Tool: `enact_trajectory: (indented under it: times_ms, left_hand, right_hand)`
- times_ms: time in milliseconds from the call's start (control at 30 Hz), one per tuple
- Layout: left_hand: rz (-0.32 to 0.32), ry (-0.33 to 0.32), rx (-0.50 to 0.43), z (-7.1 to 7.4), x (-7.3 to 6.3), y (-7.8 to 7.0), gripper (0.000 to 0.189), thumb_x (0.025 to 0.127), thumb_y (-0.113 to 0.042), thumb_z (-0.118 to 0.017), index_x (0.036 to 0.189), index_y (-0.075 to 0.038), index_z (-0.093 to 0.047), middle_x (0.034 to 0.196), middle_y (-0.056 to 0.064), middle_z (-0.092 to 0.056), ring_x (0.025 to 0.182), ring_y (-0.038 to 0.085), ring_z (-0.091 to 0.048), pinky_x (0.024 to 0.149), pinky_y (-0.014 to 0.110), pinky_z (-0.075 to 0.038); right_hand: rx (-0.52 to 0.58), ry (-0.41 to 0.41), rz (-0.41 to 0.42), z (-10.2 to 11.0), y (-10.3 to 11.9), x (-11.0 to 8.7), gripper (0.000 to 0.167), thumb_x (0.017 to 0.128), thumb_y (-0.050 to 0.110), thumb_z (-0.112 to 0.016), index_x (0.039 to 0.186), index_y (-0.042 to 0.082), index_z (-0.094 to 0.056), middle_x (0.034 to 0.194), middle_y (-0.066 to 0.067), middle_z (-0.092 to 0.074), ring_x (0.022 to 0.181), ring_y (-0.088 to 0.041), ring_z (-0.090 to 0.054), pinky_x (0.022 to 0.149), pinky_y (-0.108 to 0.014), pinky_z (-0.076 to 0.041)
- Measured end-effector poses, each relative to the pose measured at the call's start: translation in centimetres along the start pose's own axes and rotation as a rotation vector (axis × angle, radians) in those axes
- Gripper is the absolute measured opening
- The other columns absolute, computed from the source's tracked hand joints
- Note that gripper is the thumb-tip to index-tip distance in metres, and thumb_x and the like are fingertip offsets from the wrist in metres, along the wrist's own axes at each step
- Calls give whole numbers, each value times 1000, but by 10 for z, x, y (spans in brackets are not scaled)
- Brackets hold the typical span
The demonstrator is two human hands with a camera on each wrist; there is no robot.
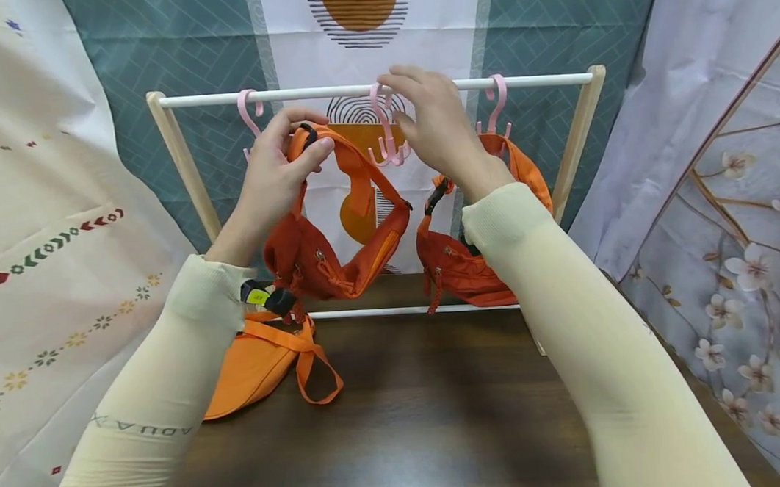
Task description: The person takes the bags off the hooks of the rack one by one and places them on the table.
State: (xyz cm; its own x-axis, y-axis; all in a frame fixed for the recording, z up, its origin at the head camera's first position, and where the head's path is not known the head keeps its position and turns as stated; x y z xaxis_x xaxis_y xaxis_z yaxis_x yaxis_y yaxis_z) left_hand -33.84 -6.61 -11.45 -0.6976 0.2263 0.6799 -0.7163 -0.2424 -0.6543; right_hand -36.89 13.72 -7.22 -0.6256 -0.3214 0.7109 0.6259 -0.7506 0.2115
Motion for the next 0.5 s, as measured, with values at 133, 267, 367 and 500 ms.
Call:
enact_trajectory:
  times_ms: [133, 267, 367, 500]
  left_hand:
    - [8, 7, 0, 7, -1, 2, 34, 103, -23, -67, 134, -10, -59, 114, 9, -58, 93, 23, -60, 82, 28, -53]
    - [9, 35, -12, 10, 0, 2, 34, 103, -22, -67, 134, -10, -60, 115, 9, -57, 92, 24, -59, 81, 30, -53]
    - [26, 57, -54, 12, 0, 3, 33, 103, -21, -67, 134, -11, -60, 116, 9, -59, 96, 25, -59, 83, 30, -53]
    - [54, 81, -142, 14, -1, 6, 31, 104, -18, -65, 133, -11, -60, 116, 11, -62, 103, 28, -58, 86, 30, -53]
  right_hand:
    - [116, -160, 22, 6, -2, -18, 38, 102, 2, -59, 138, 10, -69, 141, -7, -63, 136, -22, -50, 117, -28, -31]
    - [283, -212, -6, 0, -6, -42, 36, 102, 0, -56, 134, 8, -70, 128, -9, -68, 122, -20, -57, 106, -26, -40]
    - [416, -159, -41, -15, -11, -62, 35, 104, 1, -55, 136, 7, -68, 123, -12, -69, 112, -21, -62, 97, -26, -45]
    - [545, 12, -104, -40, -23, -87, 39, 107, 8, -56, 146, 8, -60, 126, -16, -67, 114, -26, -65, 94, -28, -49]
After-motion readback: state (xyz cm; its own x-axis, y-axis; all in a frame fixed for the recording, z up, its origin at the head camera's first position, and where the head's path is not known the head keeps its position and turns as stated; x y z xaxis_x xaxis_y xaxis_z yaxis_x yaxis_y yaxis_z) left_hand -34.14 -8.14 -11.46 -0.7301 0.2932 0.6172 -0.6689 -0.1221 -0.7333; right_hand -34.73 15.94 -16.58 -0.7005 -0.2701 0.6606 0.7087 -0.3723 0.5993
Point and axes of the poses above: each hand's wrist, its own x-axis towards the middle knuckle, its own z-axis out of the back of the hand, y = z × x, the point moved 7 cm from there along x, towards the middle knuckle
